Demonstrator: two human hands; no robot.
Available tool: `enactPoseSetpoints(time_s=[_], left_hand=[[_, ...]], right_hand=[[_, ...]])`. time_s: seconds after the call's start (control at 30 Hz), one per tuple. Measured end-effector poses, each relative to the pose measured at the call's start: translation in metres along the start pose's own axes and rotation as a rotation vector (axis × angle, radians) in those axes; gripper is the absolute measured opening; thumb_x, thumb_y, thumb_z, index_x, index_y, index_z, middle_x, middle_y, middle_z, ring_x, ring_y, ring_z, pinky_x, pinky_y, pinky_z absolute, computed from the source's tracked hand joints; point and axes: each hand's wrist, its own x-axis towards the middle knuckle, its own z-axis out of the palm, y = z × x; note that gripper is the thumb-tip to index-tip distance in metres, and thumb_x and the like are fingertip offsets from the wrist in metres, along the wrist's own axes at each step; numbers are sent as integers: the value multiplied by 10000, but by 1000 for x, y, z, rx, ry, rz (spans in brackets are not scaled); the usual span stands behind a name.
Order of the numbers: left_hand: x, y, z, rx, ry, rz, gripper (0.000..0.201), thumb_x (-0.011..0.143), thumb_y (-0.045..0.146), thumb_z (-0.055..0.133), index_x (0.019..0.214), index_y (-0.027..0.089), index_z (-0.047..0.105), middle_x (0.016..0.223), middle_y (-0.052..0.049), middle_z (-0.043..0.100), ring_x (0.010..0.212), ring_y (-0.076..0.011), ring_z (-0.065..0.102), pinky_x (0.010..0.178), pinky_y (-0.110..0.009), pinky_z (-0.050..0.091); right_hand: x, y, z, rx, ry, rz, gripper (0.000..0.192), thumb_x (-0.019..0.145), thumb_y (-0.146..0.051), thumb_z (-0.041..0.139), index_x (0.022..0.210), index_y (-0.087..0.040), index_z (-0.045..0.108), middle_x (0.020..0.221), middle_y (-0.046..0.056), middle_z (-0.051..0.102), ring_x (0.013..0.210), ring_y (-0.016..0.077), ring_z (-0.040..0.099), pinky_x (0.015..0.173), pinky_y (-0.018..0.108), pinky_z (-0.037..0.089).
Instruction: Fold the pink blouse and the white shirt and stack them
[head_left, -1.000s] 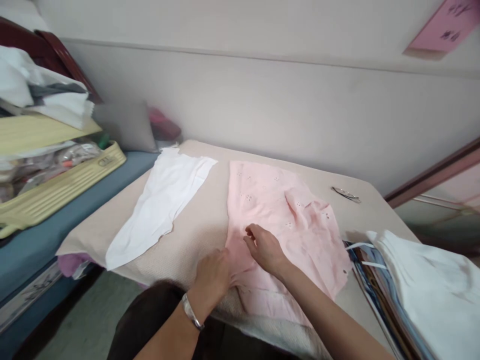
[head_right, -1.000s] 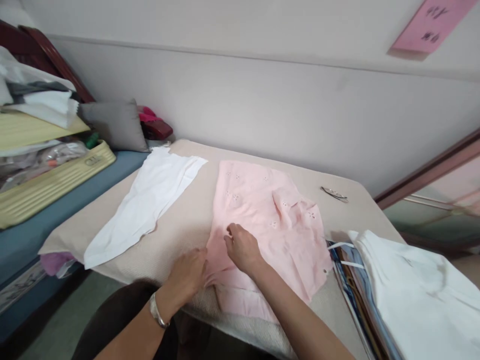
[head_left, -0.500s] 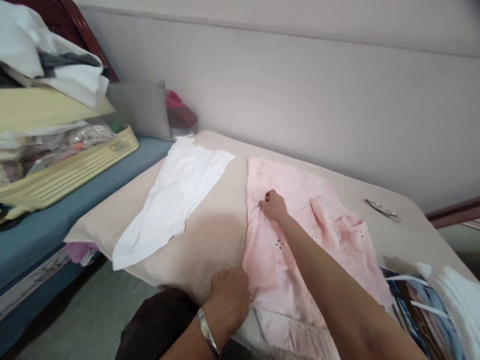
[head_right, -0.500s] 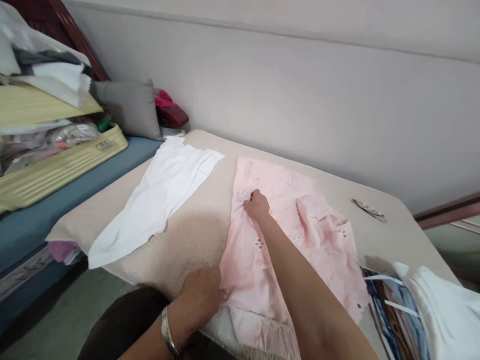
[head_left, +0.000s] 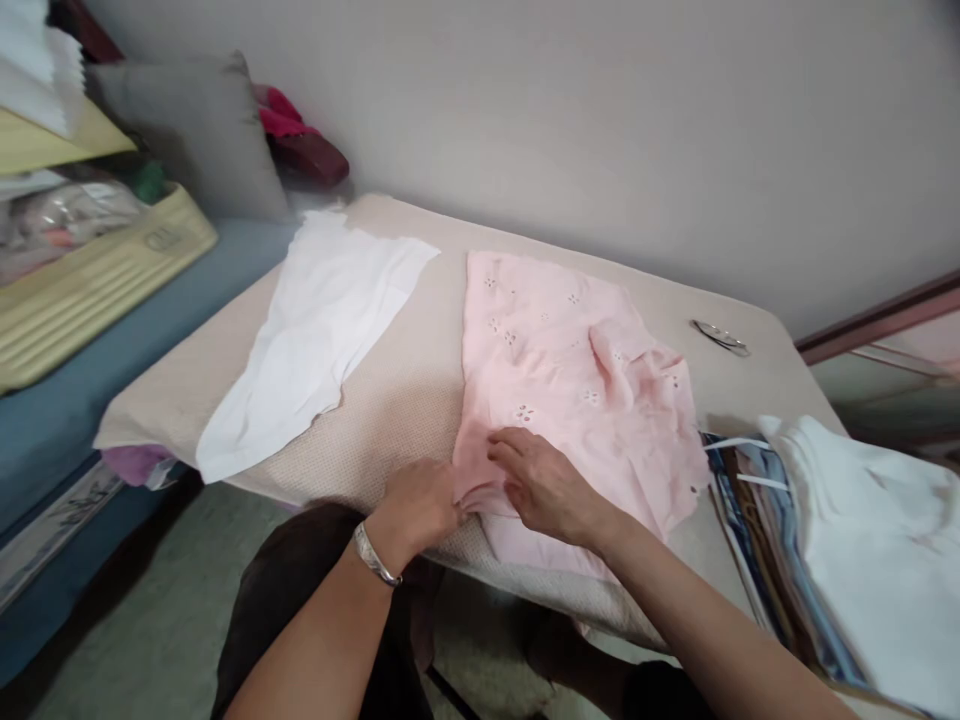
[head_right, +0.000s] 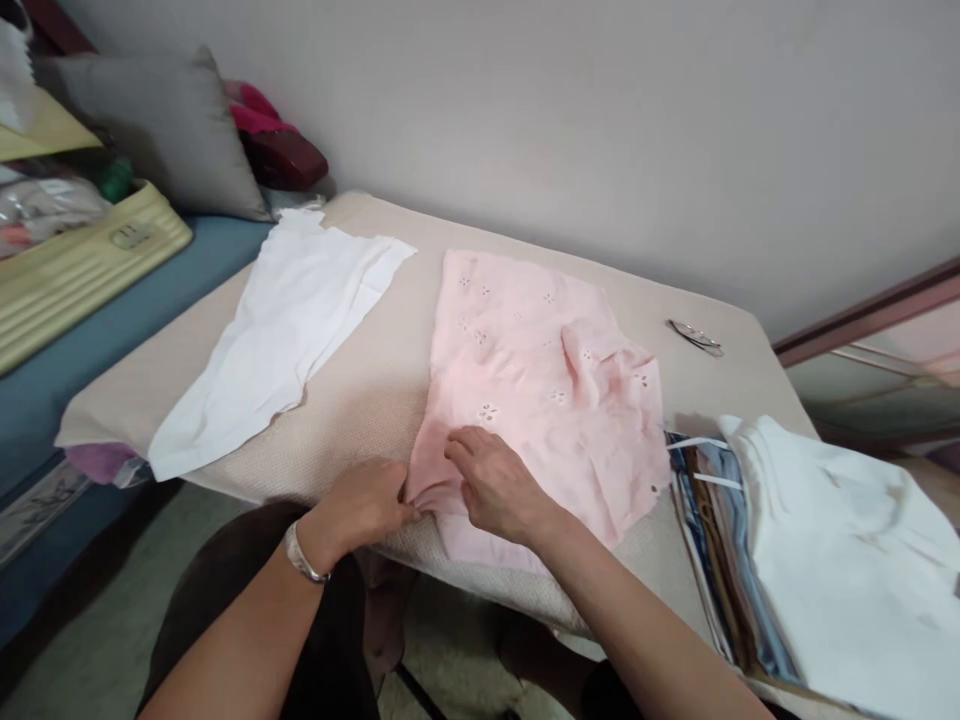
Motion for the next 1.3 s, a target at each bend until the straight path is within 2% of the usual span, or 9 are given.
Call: enactPoseSetpoints(time_s=[0.13,0.37,0.5,0.67,0.83,1.0,1.1,1.17,1.3], left_hand=[[1,4,7,139,32,8,398,948,470,488,1037,144,699,1028,-181,722,1030,-356,674,818,-415,491],[-1,5,10,171,45,-1,269,920,269,483,1012,147,703,1056,-187,713,1016,-324,677,862,-427,490],[-1,6,11,148,46,5,289,948,307,463,1001,158,705,1012,-166,721,997,-310,678,836,-396,490],[5,12,13,105,149,12,439,1029,394,346,1035,141,704,1004,-178,705,993,-306,677,843,-391,490],[10,13,18,106,100,-13,310,985,285,440,1071,146,703,1030,-181,713,1009,-293,684,858,-382,498],[5,12,15,106,77,-9,256,949,276,499,1034,155,707,1014,-178,718,1017,-324,685,853,-415,513],[6,22,9,87,199,-82,275,979,254,447,1061,154,690,1034,-166,711,975,-313,690,823,-417,532],[11,27,13,107,341,-59,323,987,178,395,1170,147,660,1188,-175,679,1070,-295,666,884,-409,532],[33,25,52,252,564,151,515,940,98,429,1450,95,497,1581,-194,400,1451,-313,393,1143,-486,393]], right_hand=[[-10,8,16,-105,114,48,189,930,-84,478,1009,-195,610,1160,114,625,1075,248,563,918,404,496],[-13,12,10,-150,276,116,194,954,-96,469,987,-205,627,1089,104,644,1054,248,572,882,383,508],[-17,14,17,-158,226,69,196,963,-91,462,944,-205,621,1067,96,638,1009,234,579,849,365,518],[-20,13,24,-153,177,48,231,980,-83,434,1034,-197,627,1105,107,632,1058,242,578,891,381,527],[-19,15,26,-148,173,48,225,987,-87,438,1071,-190,619,1114,110,631,1087,246,575,930,398,526],[-18,9,22,-124,119,69,240,941,-55,455,1038,-197,622,1116,102,630,1057,237,585,923,393,519],[-8,9,2,-64,80,76,200,905,-91,504,1016,-209,622,1097,84,641,1043,231,596,914,377,515],[10,17,-13,-43,108,110,140,956,-185,502,1027,-215,619,1062,73,653,1022,223,607,887,355,515],[76,54,-26,-180,236,247,263,1053,-333,395,1087,-194,617,1094,102,671,1039,236,611,853,342,505]])
